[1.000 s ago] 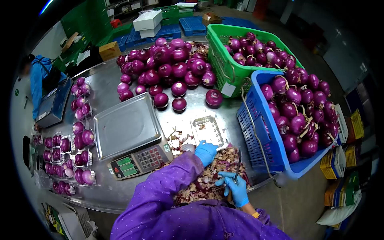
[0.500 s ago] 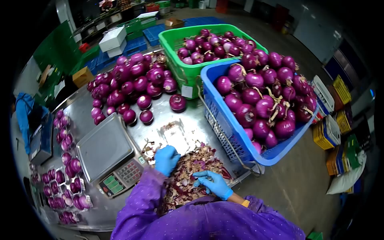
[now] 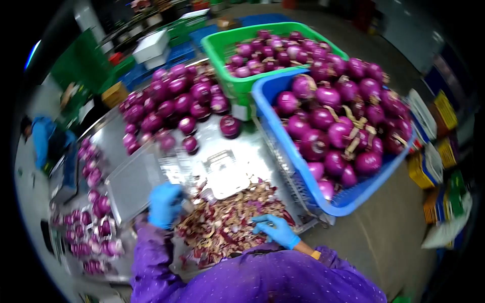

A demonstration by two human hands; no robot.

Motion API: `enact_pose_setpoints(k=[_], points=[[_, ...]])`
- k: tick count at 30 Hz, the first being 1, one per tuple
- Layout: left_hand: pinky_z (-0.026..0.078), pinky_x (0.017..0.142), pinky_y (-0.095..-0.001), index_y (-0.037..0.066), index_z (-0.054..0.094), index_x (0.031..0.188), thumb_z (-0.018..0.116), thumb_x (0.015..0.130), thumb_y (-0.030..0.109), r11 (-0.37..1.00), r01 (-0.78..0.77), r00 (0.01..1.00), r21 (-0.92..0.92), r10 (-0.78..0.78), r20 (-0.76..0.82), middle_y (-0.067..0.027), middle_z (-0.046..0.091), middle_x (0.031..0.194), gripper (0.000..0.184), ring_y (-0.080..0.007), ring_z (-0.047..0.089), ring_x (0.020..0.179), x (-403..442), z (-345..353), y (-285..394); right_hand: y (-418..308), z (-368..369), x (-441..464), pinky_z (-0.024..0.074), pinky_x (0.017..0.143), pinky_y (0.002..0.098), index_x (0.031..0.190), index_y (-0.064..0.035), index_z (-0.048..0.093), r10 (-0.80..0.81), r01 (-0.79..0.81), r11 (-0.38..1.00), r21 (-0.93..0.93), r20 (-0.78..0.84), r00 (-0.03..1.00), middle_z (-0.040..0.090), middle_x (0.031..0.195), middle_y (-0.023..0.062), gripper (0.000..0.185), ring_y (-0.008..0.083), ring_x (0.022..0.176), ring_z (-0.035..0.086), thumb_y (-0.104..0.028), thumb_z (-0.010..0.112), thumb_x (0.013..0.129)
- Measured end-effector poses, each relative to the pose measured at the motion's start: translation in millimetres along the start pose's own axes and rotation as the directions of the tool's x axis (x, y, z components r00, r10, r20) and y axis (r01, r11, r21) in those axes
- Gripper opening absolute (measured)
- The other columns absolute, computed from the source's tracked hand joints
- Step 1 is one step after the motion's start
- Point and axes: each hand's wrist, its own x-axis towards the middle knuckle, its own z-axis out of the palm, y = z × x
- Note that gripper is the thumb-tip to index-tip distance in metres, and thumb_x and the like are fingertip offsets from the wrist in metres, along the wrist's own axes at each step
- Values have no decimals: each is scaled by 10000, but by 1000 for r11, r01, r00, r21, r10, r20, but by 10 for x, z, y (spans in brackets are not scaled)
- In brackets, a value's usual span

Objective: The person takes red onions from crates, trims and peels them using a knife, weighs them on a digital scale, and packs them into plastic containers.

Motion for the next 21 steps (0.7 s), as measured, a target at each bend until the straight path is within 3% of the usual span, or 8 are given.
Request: enact_pose_setpoints(k=[4, 5, 7, 10, 12, 14, 17, 21], points=[[477, 603, -390, 76, 633, 877, 675, 776, 108, 917, -178, 928, -357, 277, 249, -78, 610, 741, 115, -252, 601, 669, 108, 187, 593, 1, -38, -20, 457, 490, 183, 1213, -21, 564, -58, 59, 998, 19, -48, 997, 689, 941, 81, 291, 79, 702, 616, -144, 518, 953], [496, 625, -362, 62, 634, 907, 671, 805, 112, 767, 43, 941, -641, 185, 285, -79, 629, 782, 119, -220, 613, 688, 32, 276, 634, 31, -47, -12, 444, 469, 181, 1207, 1, 559, -93, 95, 995, 22, -71, 993, 694, 910, 98, 287, 69, 622, 590, -120, 512, 951], [538, 673, -297, 10, 635, 962, 656, 851, 87, -40, 546, 832, -837, -88, 548, -86, 656, 880, 136, -145, 632, 737, -209, 401, 640, 100, -102, -22, 432, 451, 185, 1194, 21, 556, -91, 98, 993, 70, -98, 991, 695, 899, 102, 276, 65, 581, 569, -98, 502, 951], [536, 596, -313, 3, 601, 917, 590, 884, 105, -525, 213, 743, -824, -460, 485, -67, 628, 757, 108, -142, 618, 663, -472, 618, 446, 130, -155, -82, 428, 453, 182, 1186, 25, 559, -99, 107, 991, 77, -105, 990, 695, 901, 102, 272, 61, 591, 570, -104, 498, 954], [477, 524, -273, 74, 597, 868, 546, 899, 119, -399, 157, 665, -904, -634, 395, -20, 581, 662, 74, -118, 555, 573, -433, 404, 297, 151, -130, -80, 430, 459, 177, 1188, 11, 563, -97, 104, 991, 81, -92, 991, 694, 911, 94, 275, 61, 622, 584, -119, 506, 953], [466, 538, -257, 43, 627, 859, 589, 888, 125, 354, 349, 684, -867, -729, -22, -18, 605, 695, 95, -98, 556, 580, -583, 63, -78, 169, -117, -89, 435, 467, 169, 1200, -18, 567, -66, 74, 994, 81, -95, 993, 691, 933, 79, 284, 63, 669, 604, -143, 523, 949], [435, 543, -251, 2, 622, 892, 594, 901, 97, 736, 469, 744, -489, -627, -231, -34, 599, 716, 100, -96, 532, 594, -431, -493, -271, 266, -127, -44, 439, 473, 193, 1226, -74, 566, 12, -12, 1000, 8, 2, 1000, 678, 914, 32, 355, 53, 662, 581, -283, 556, 938], [450, 541, -267, 23, 595, 1015, 622, 890, 191, 723, 668, 724, -177, -686, -71, -43, 594, 727, 212, -119, 548, 587, -877, -281, -1602, 349, -49, -51, 448, 477, 214, 1180, -71, 580, 48, -31, 990, -137, 122, 991, 666, 881, 36, 336, 64, 587, 551, -295, 575, 930]])
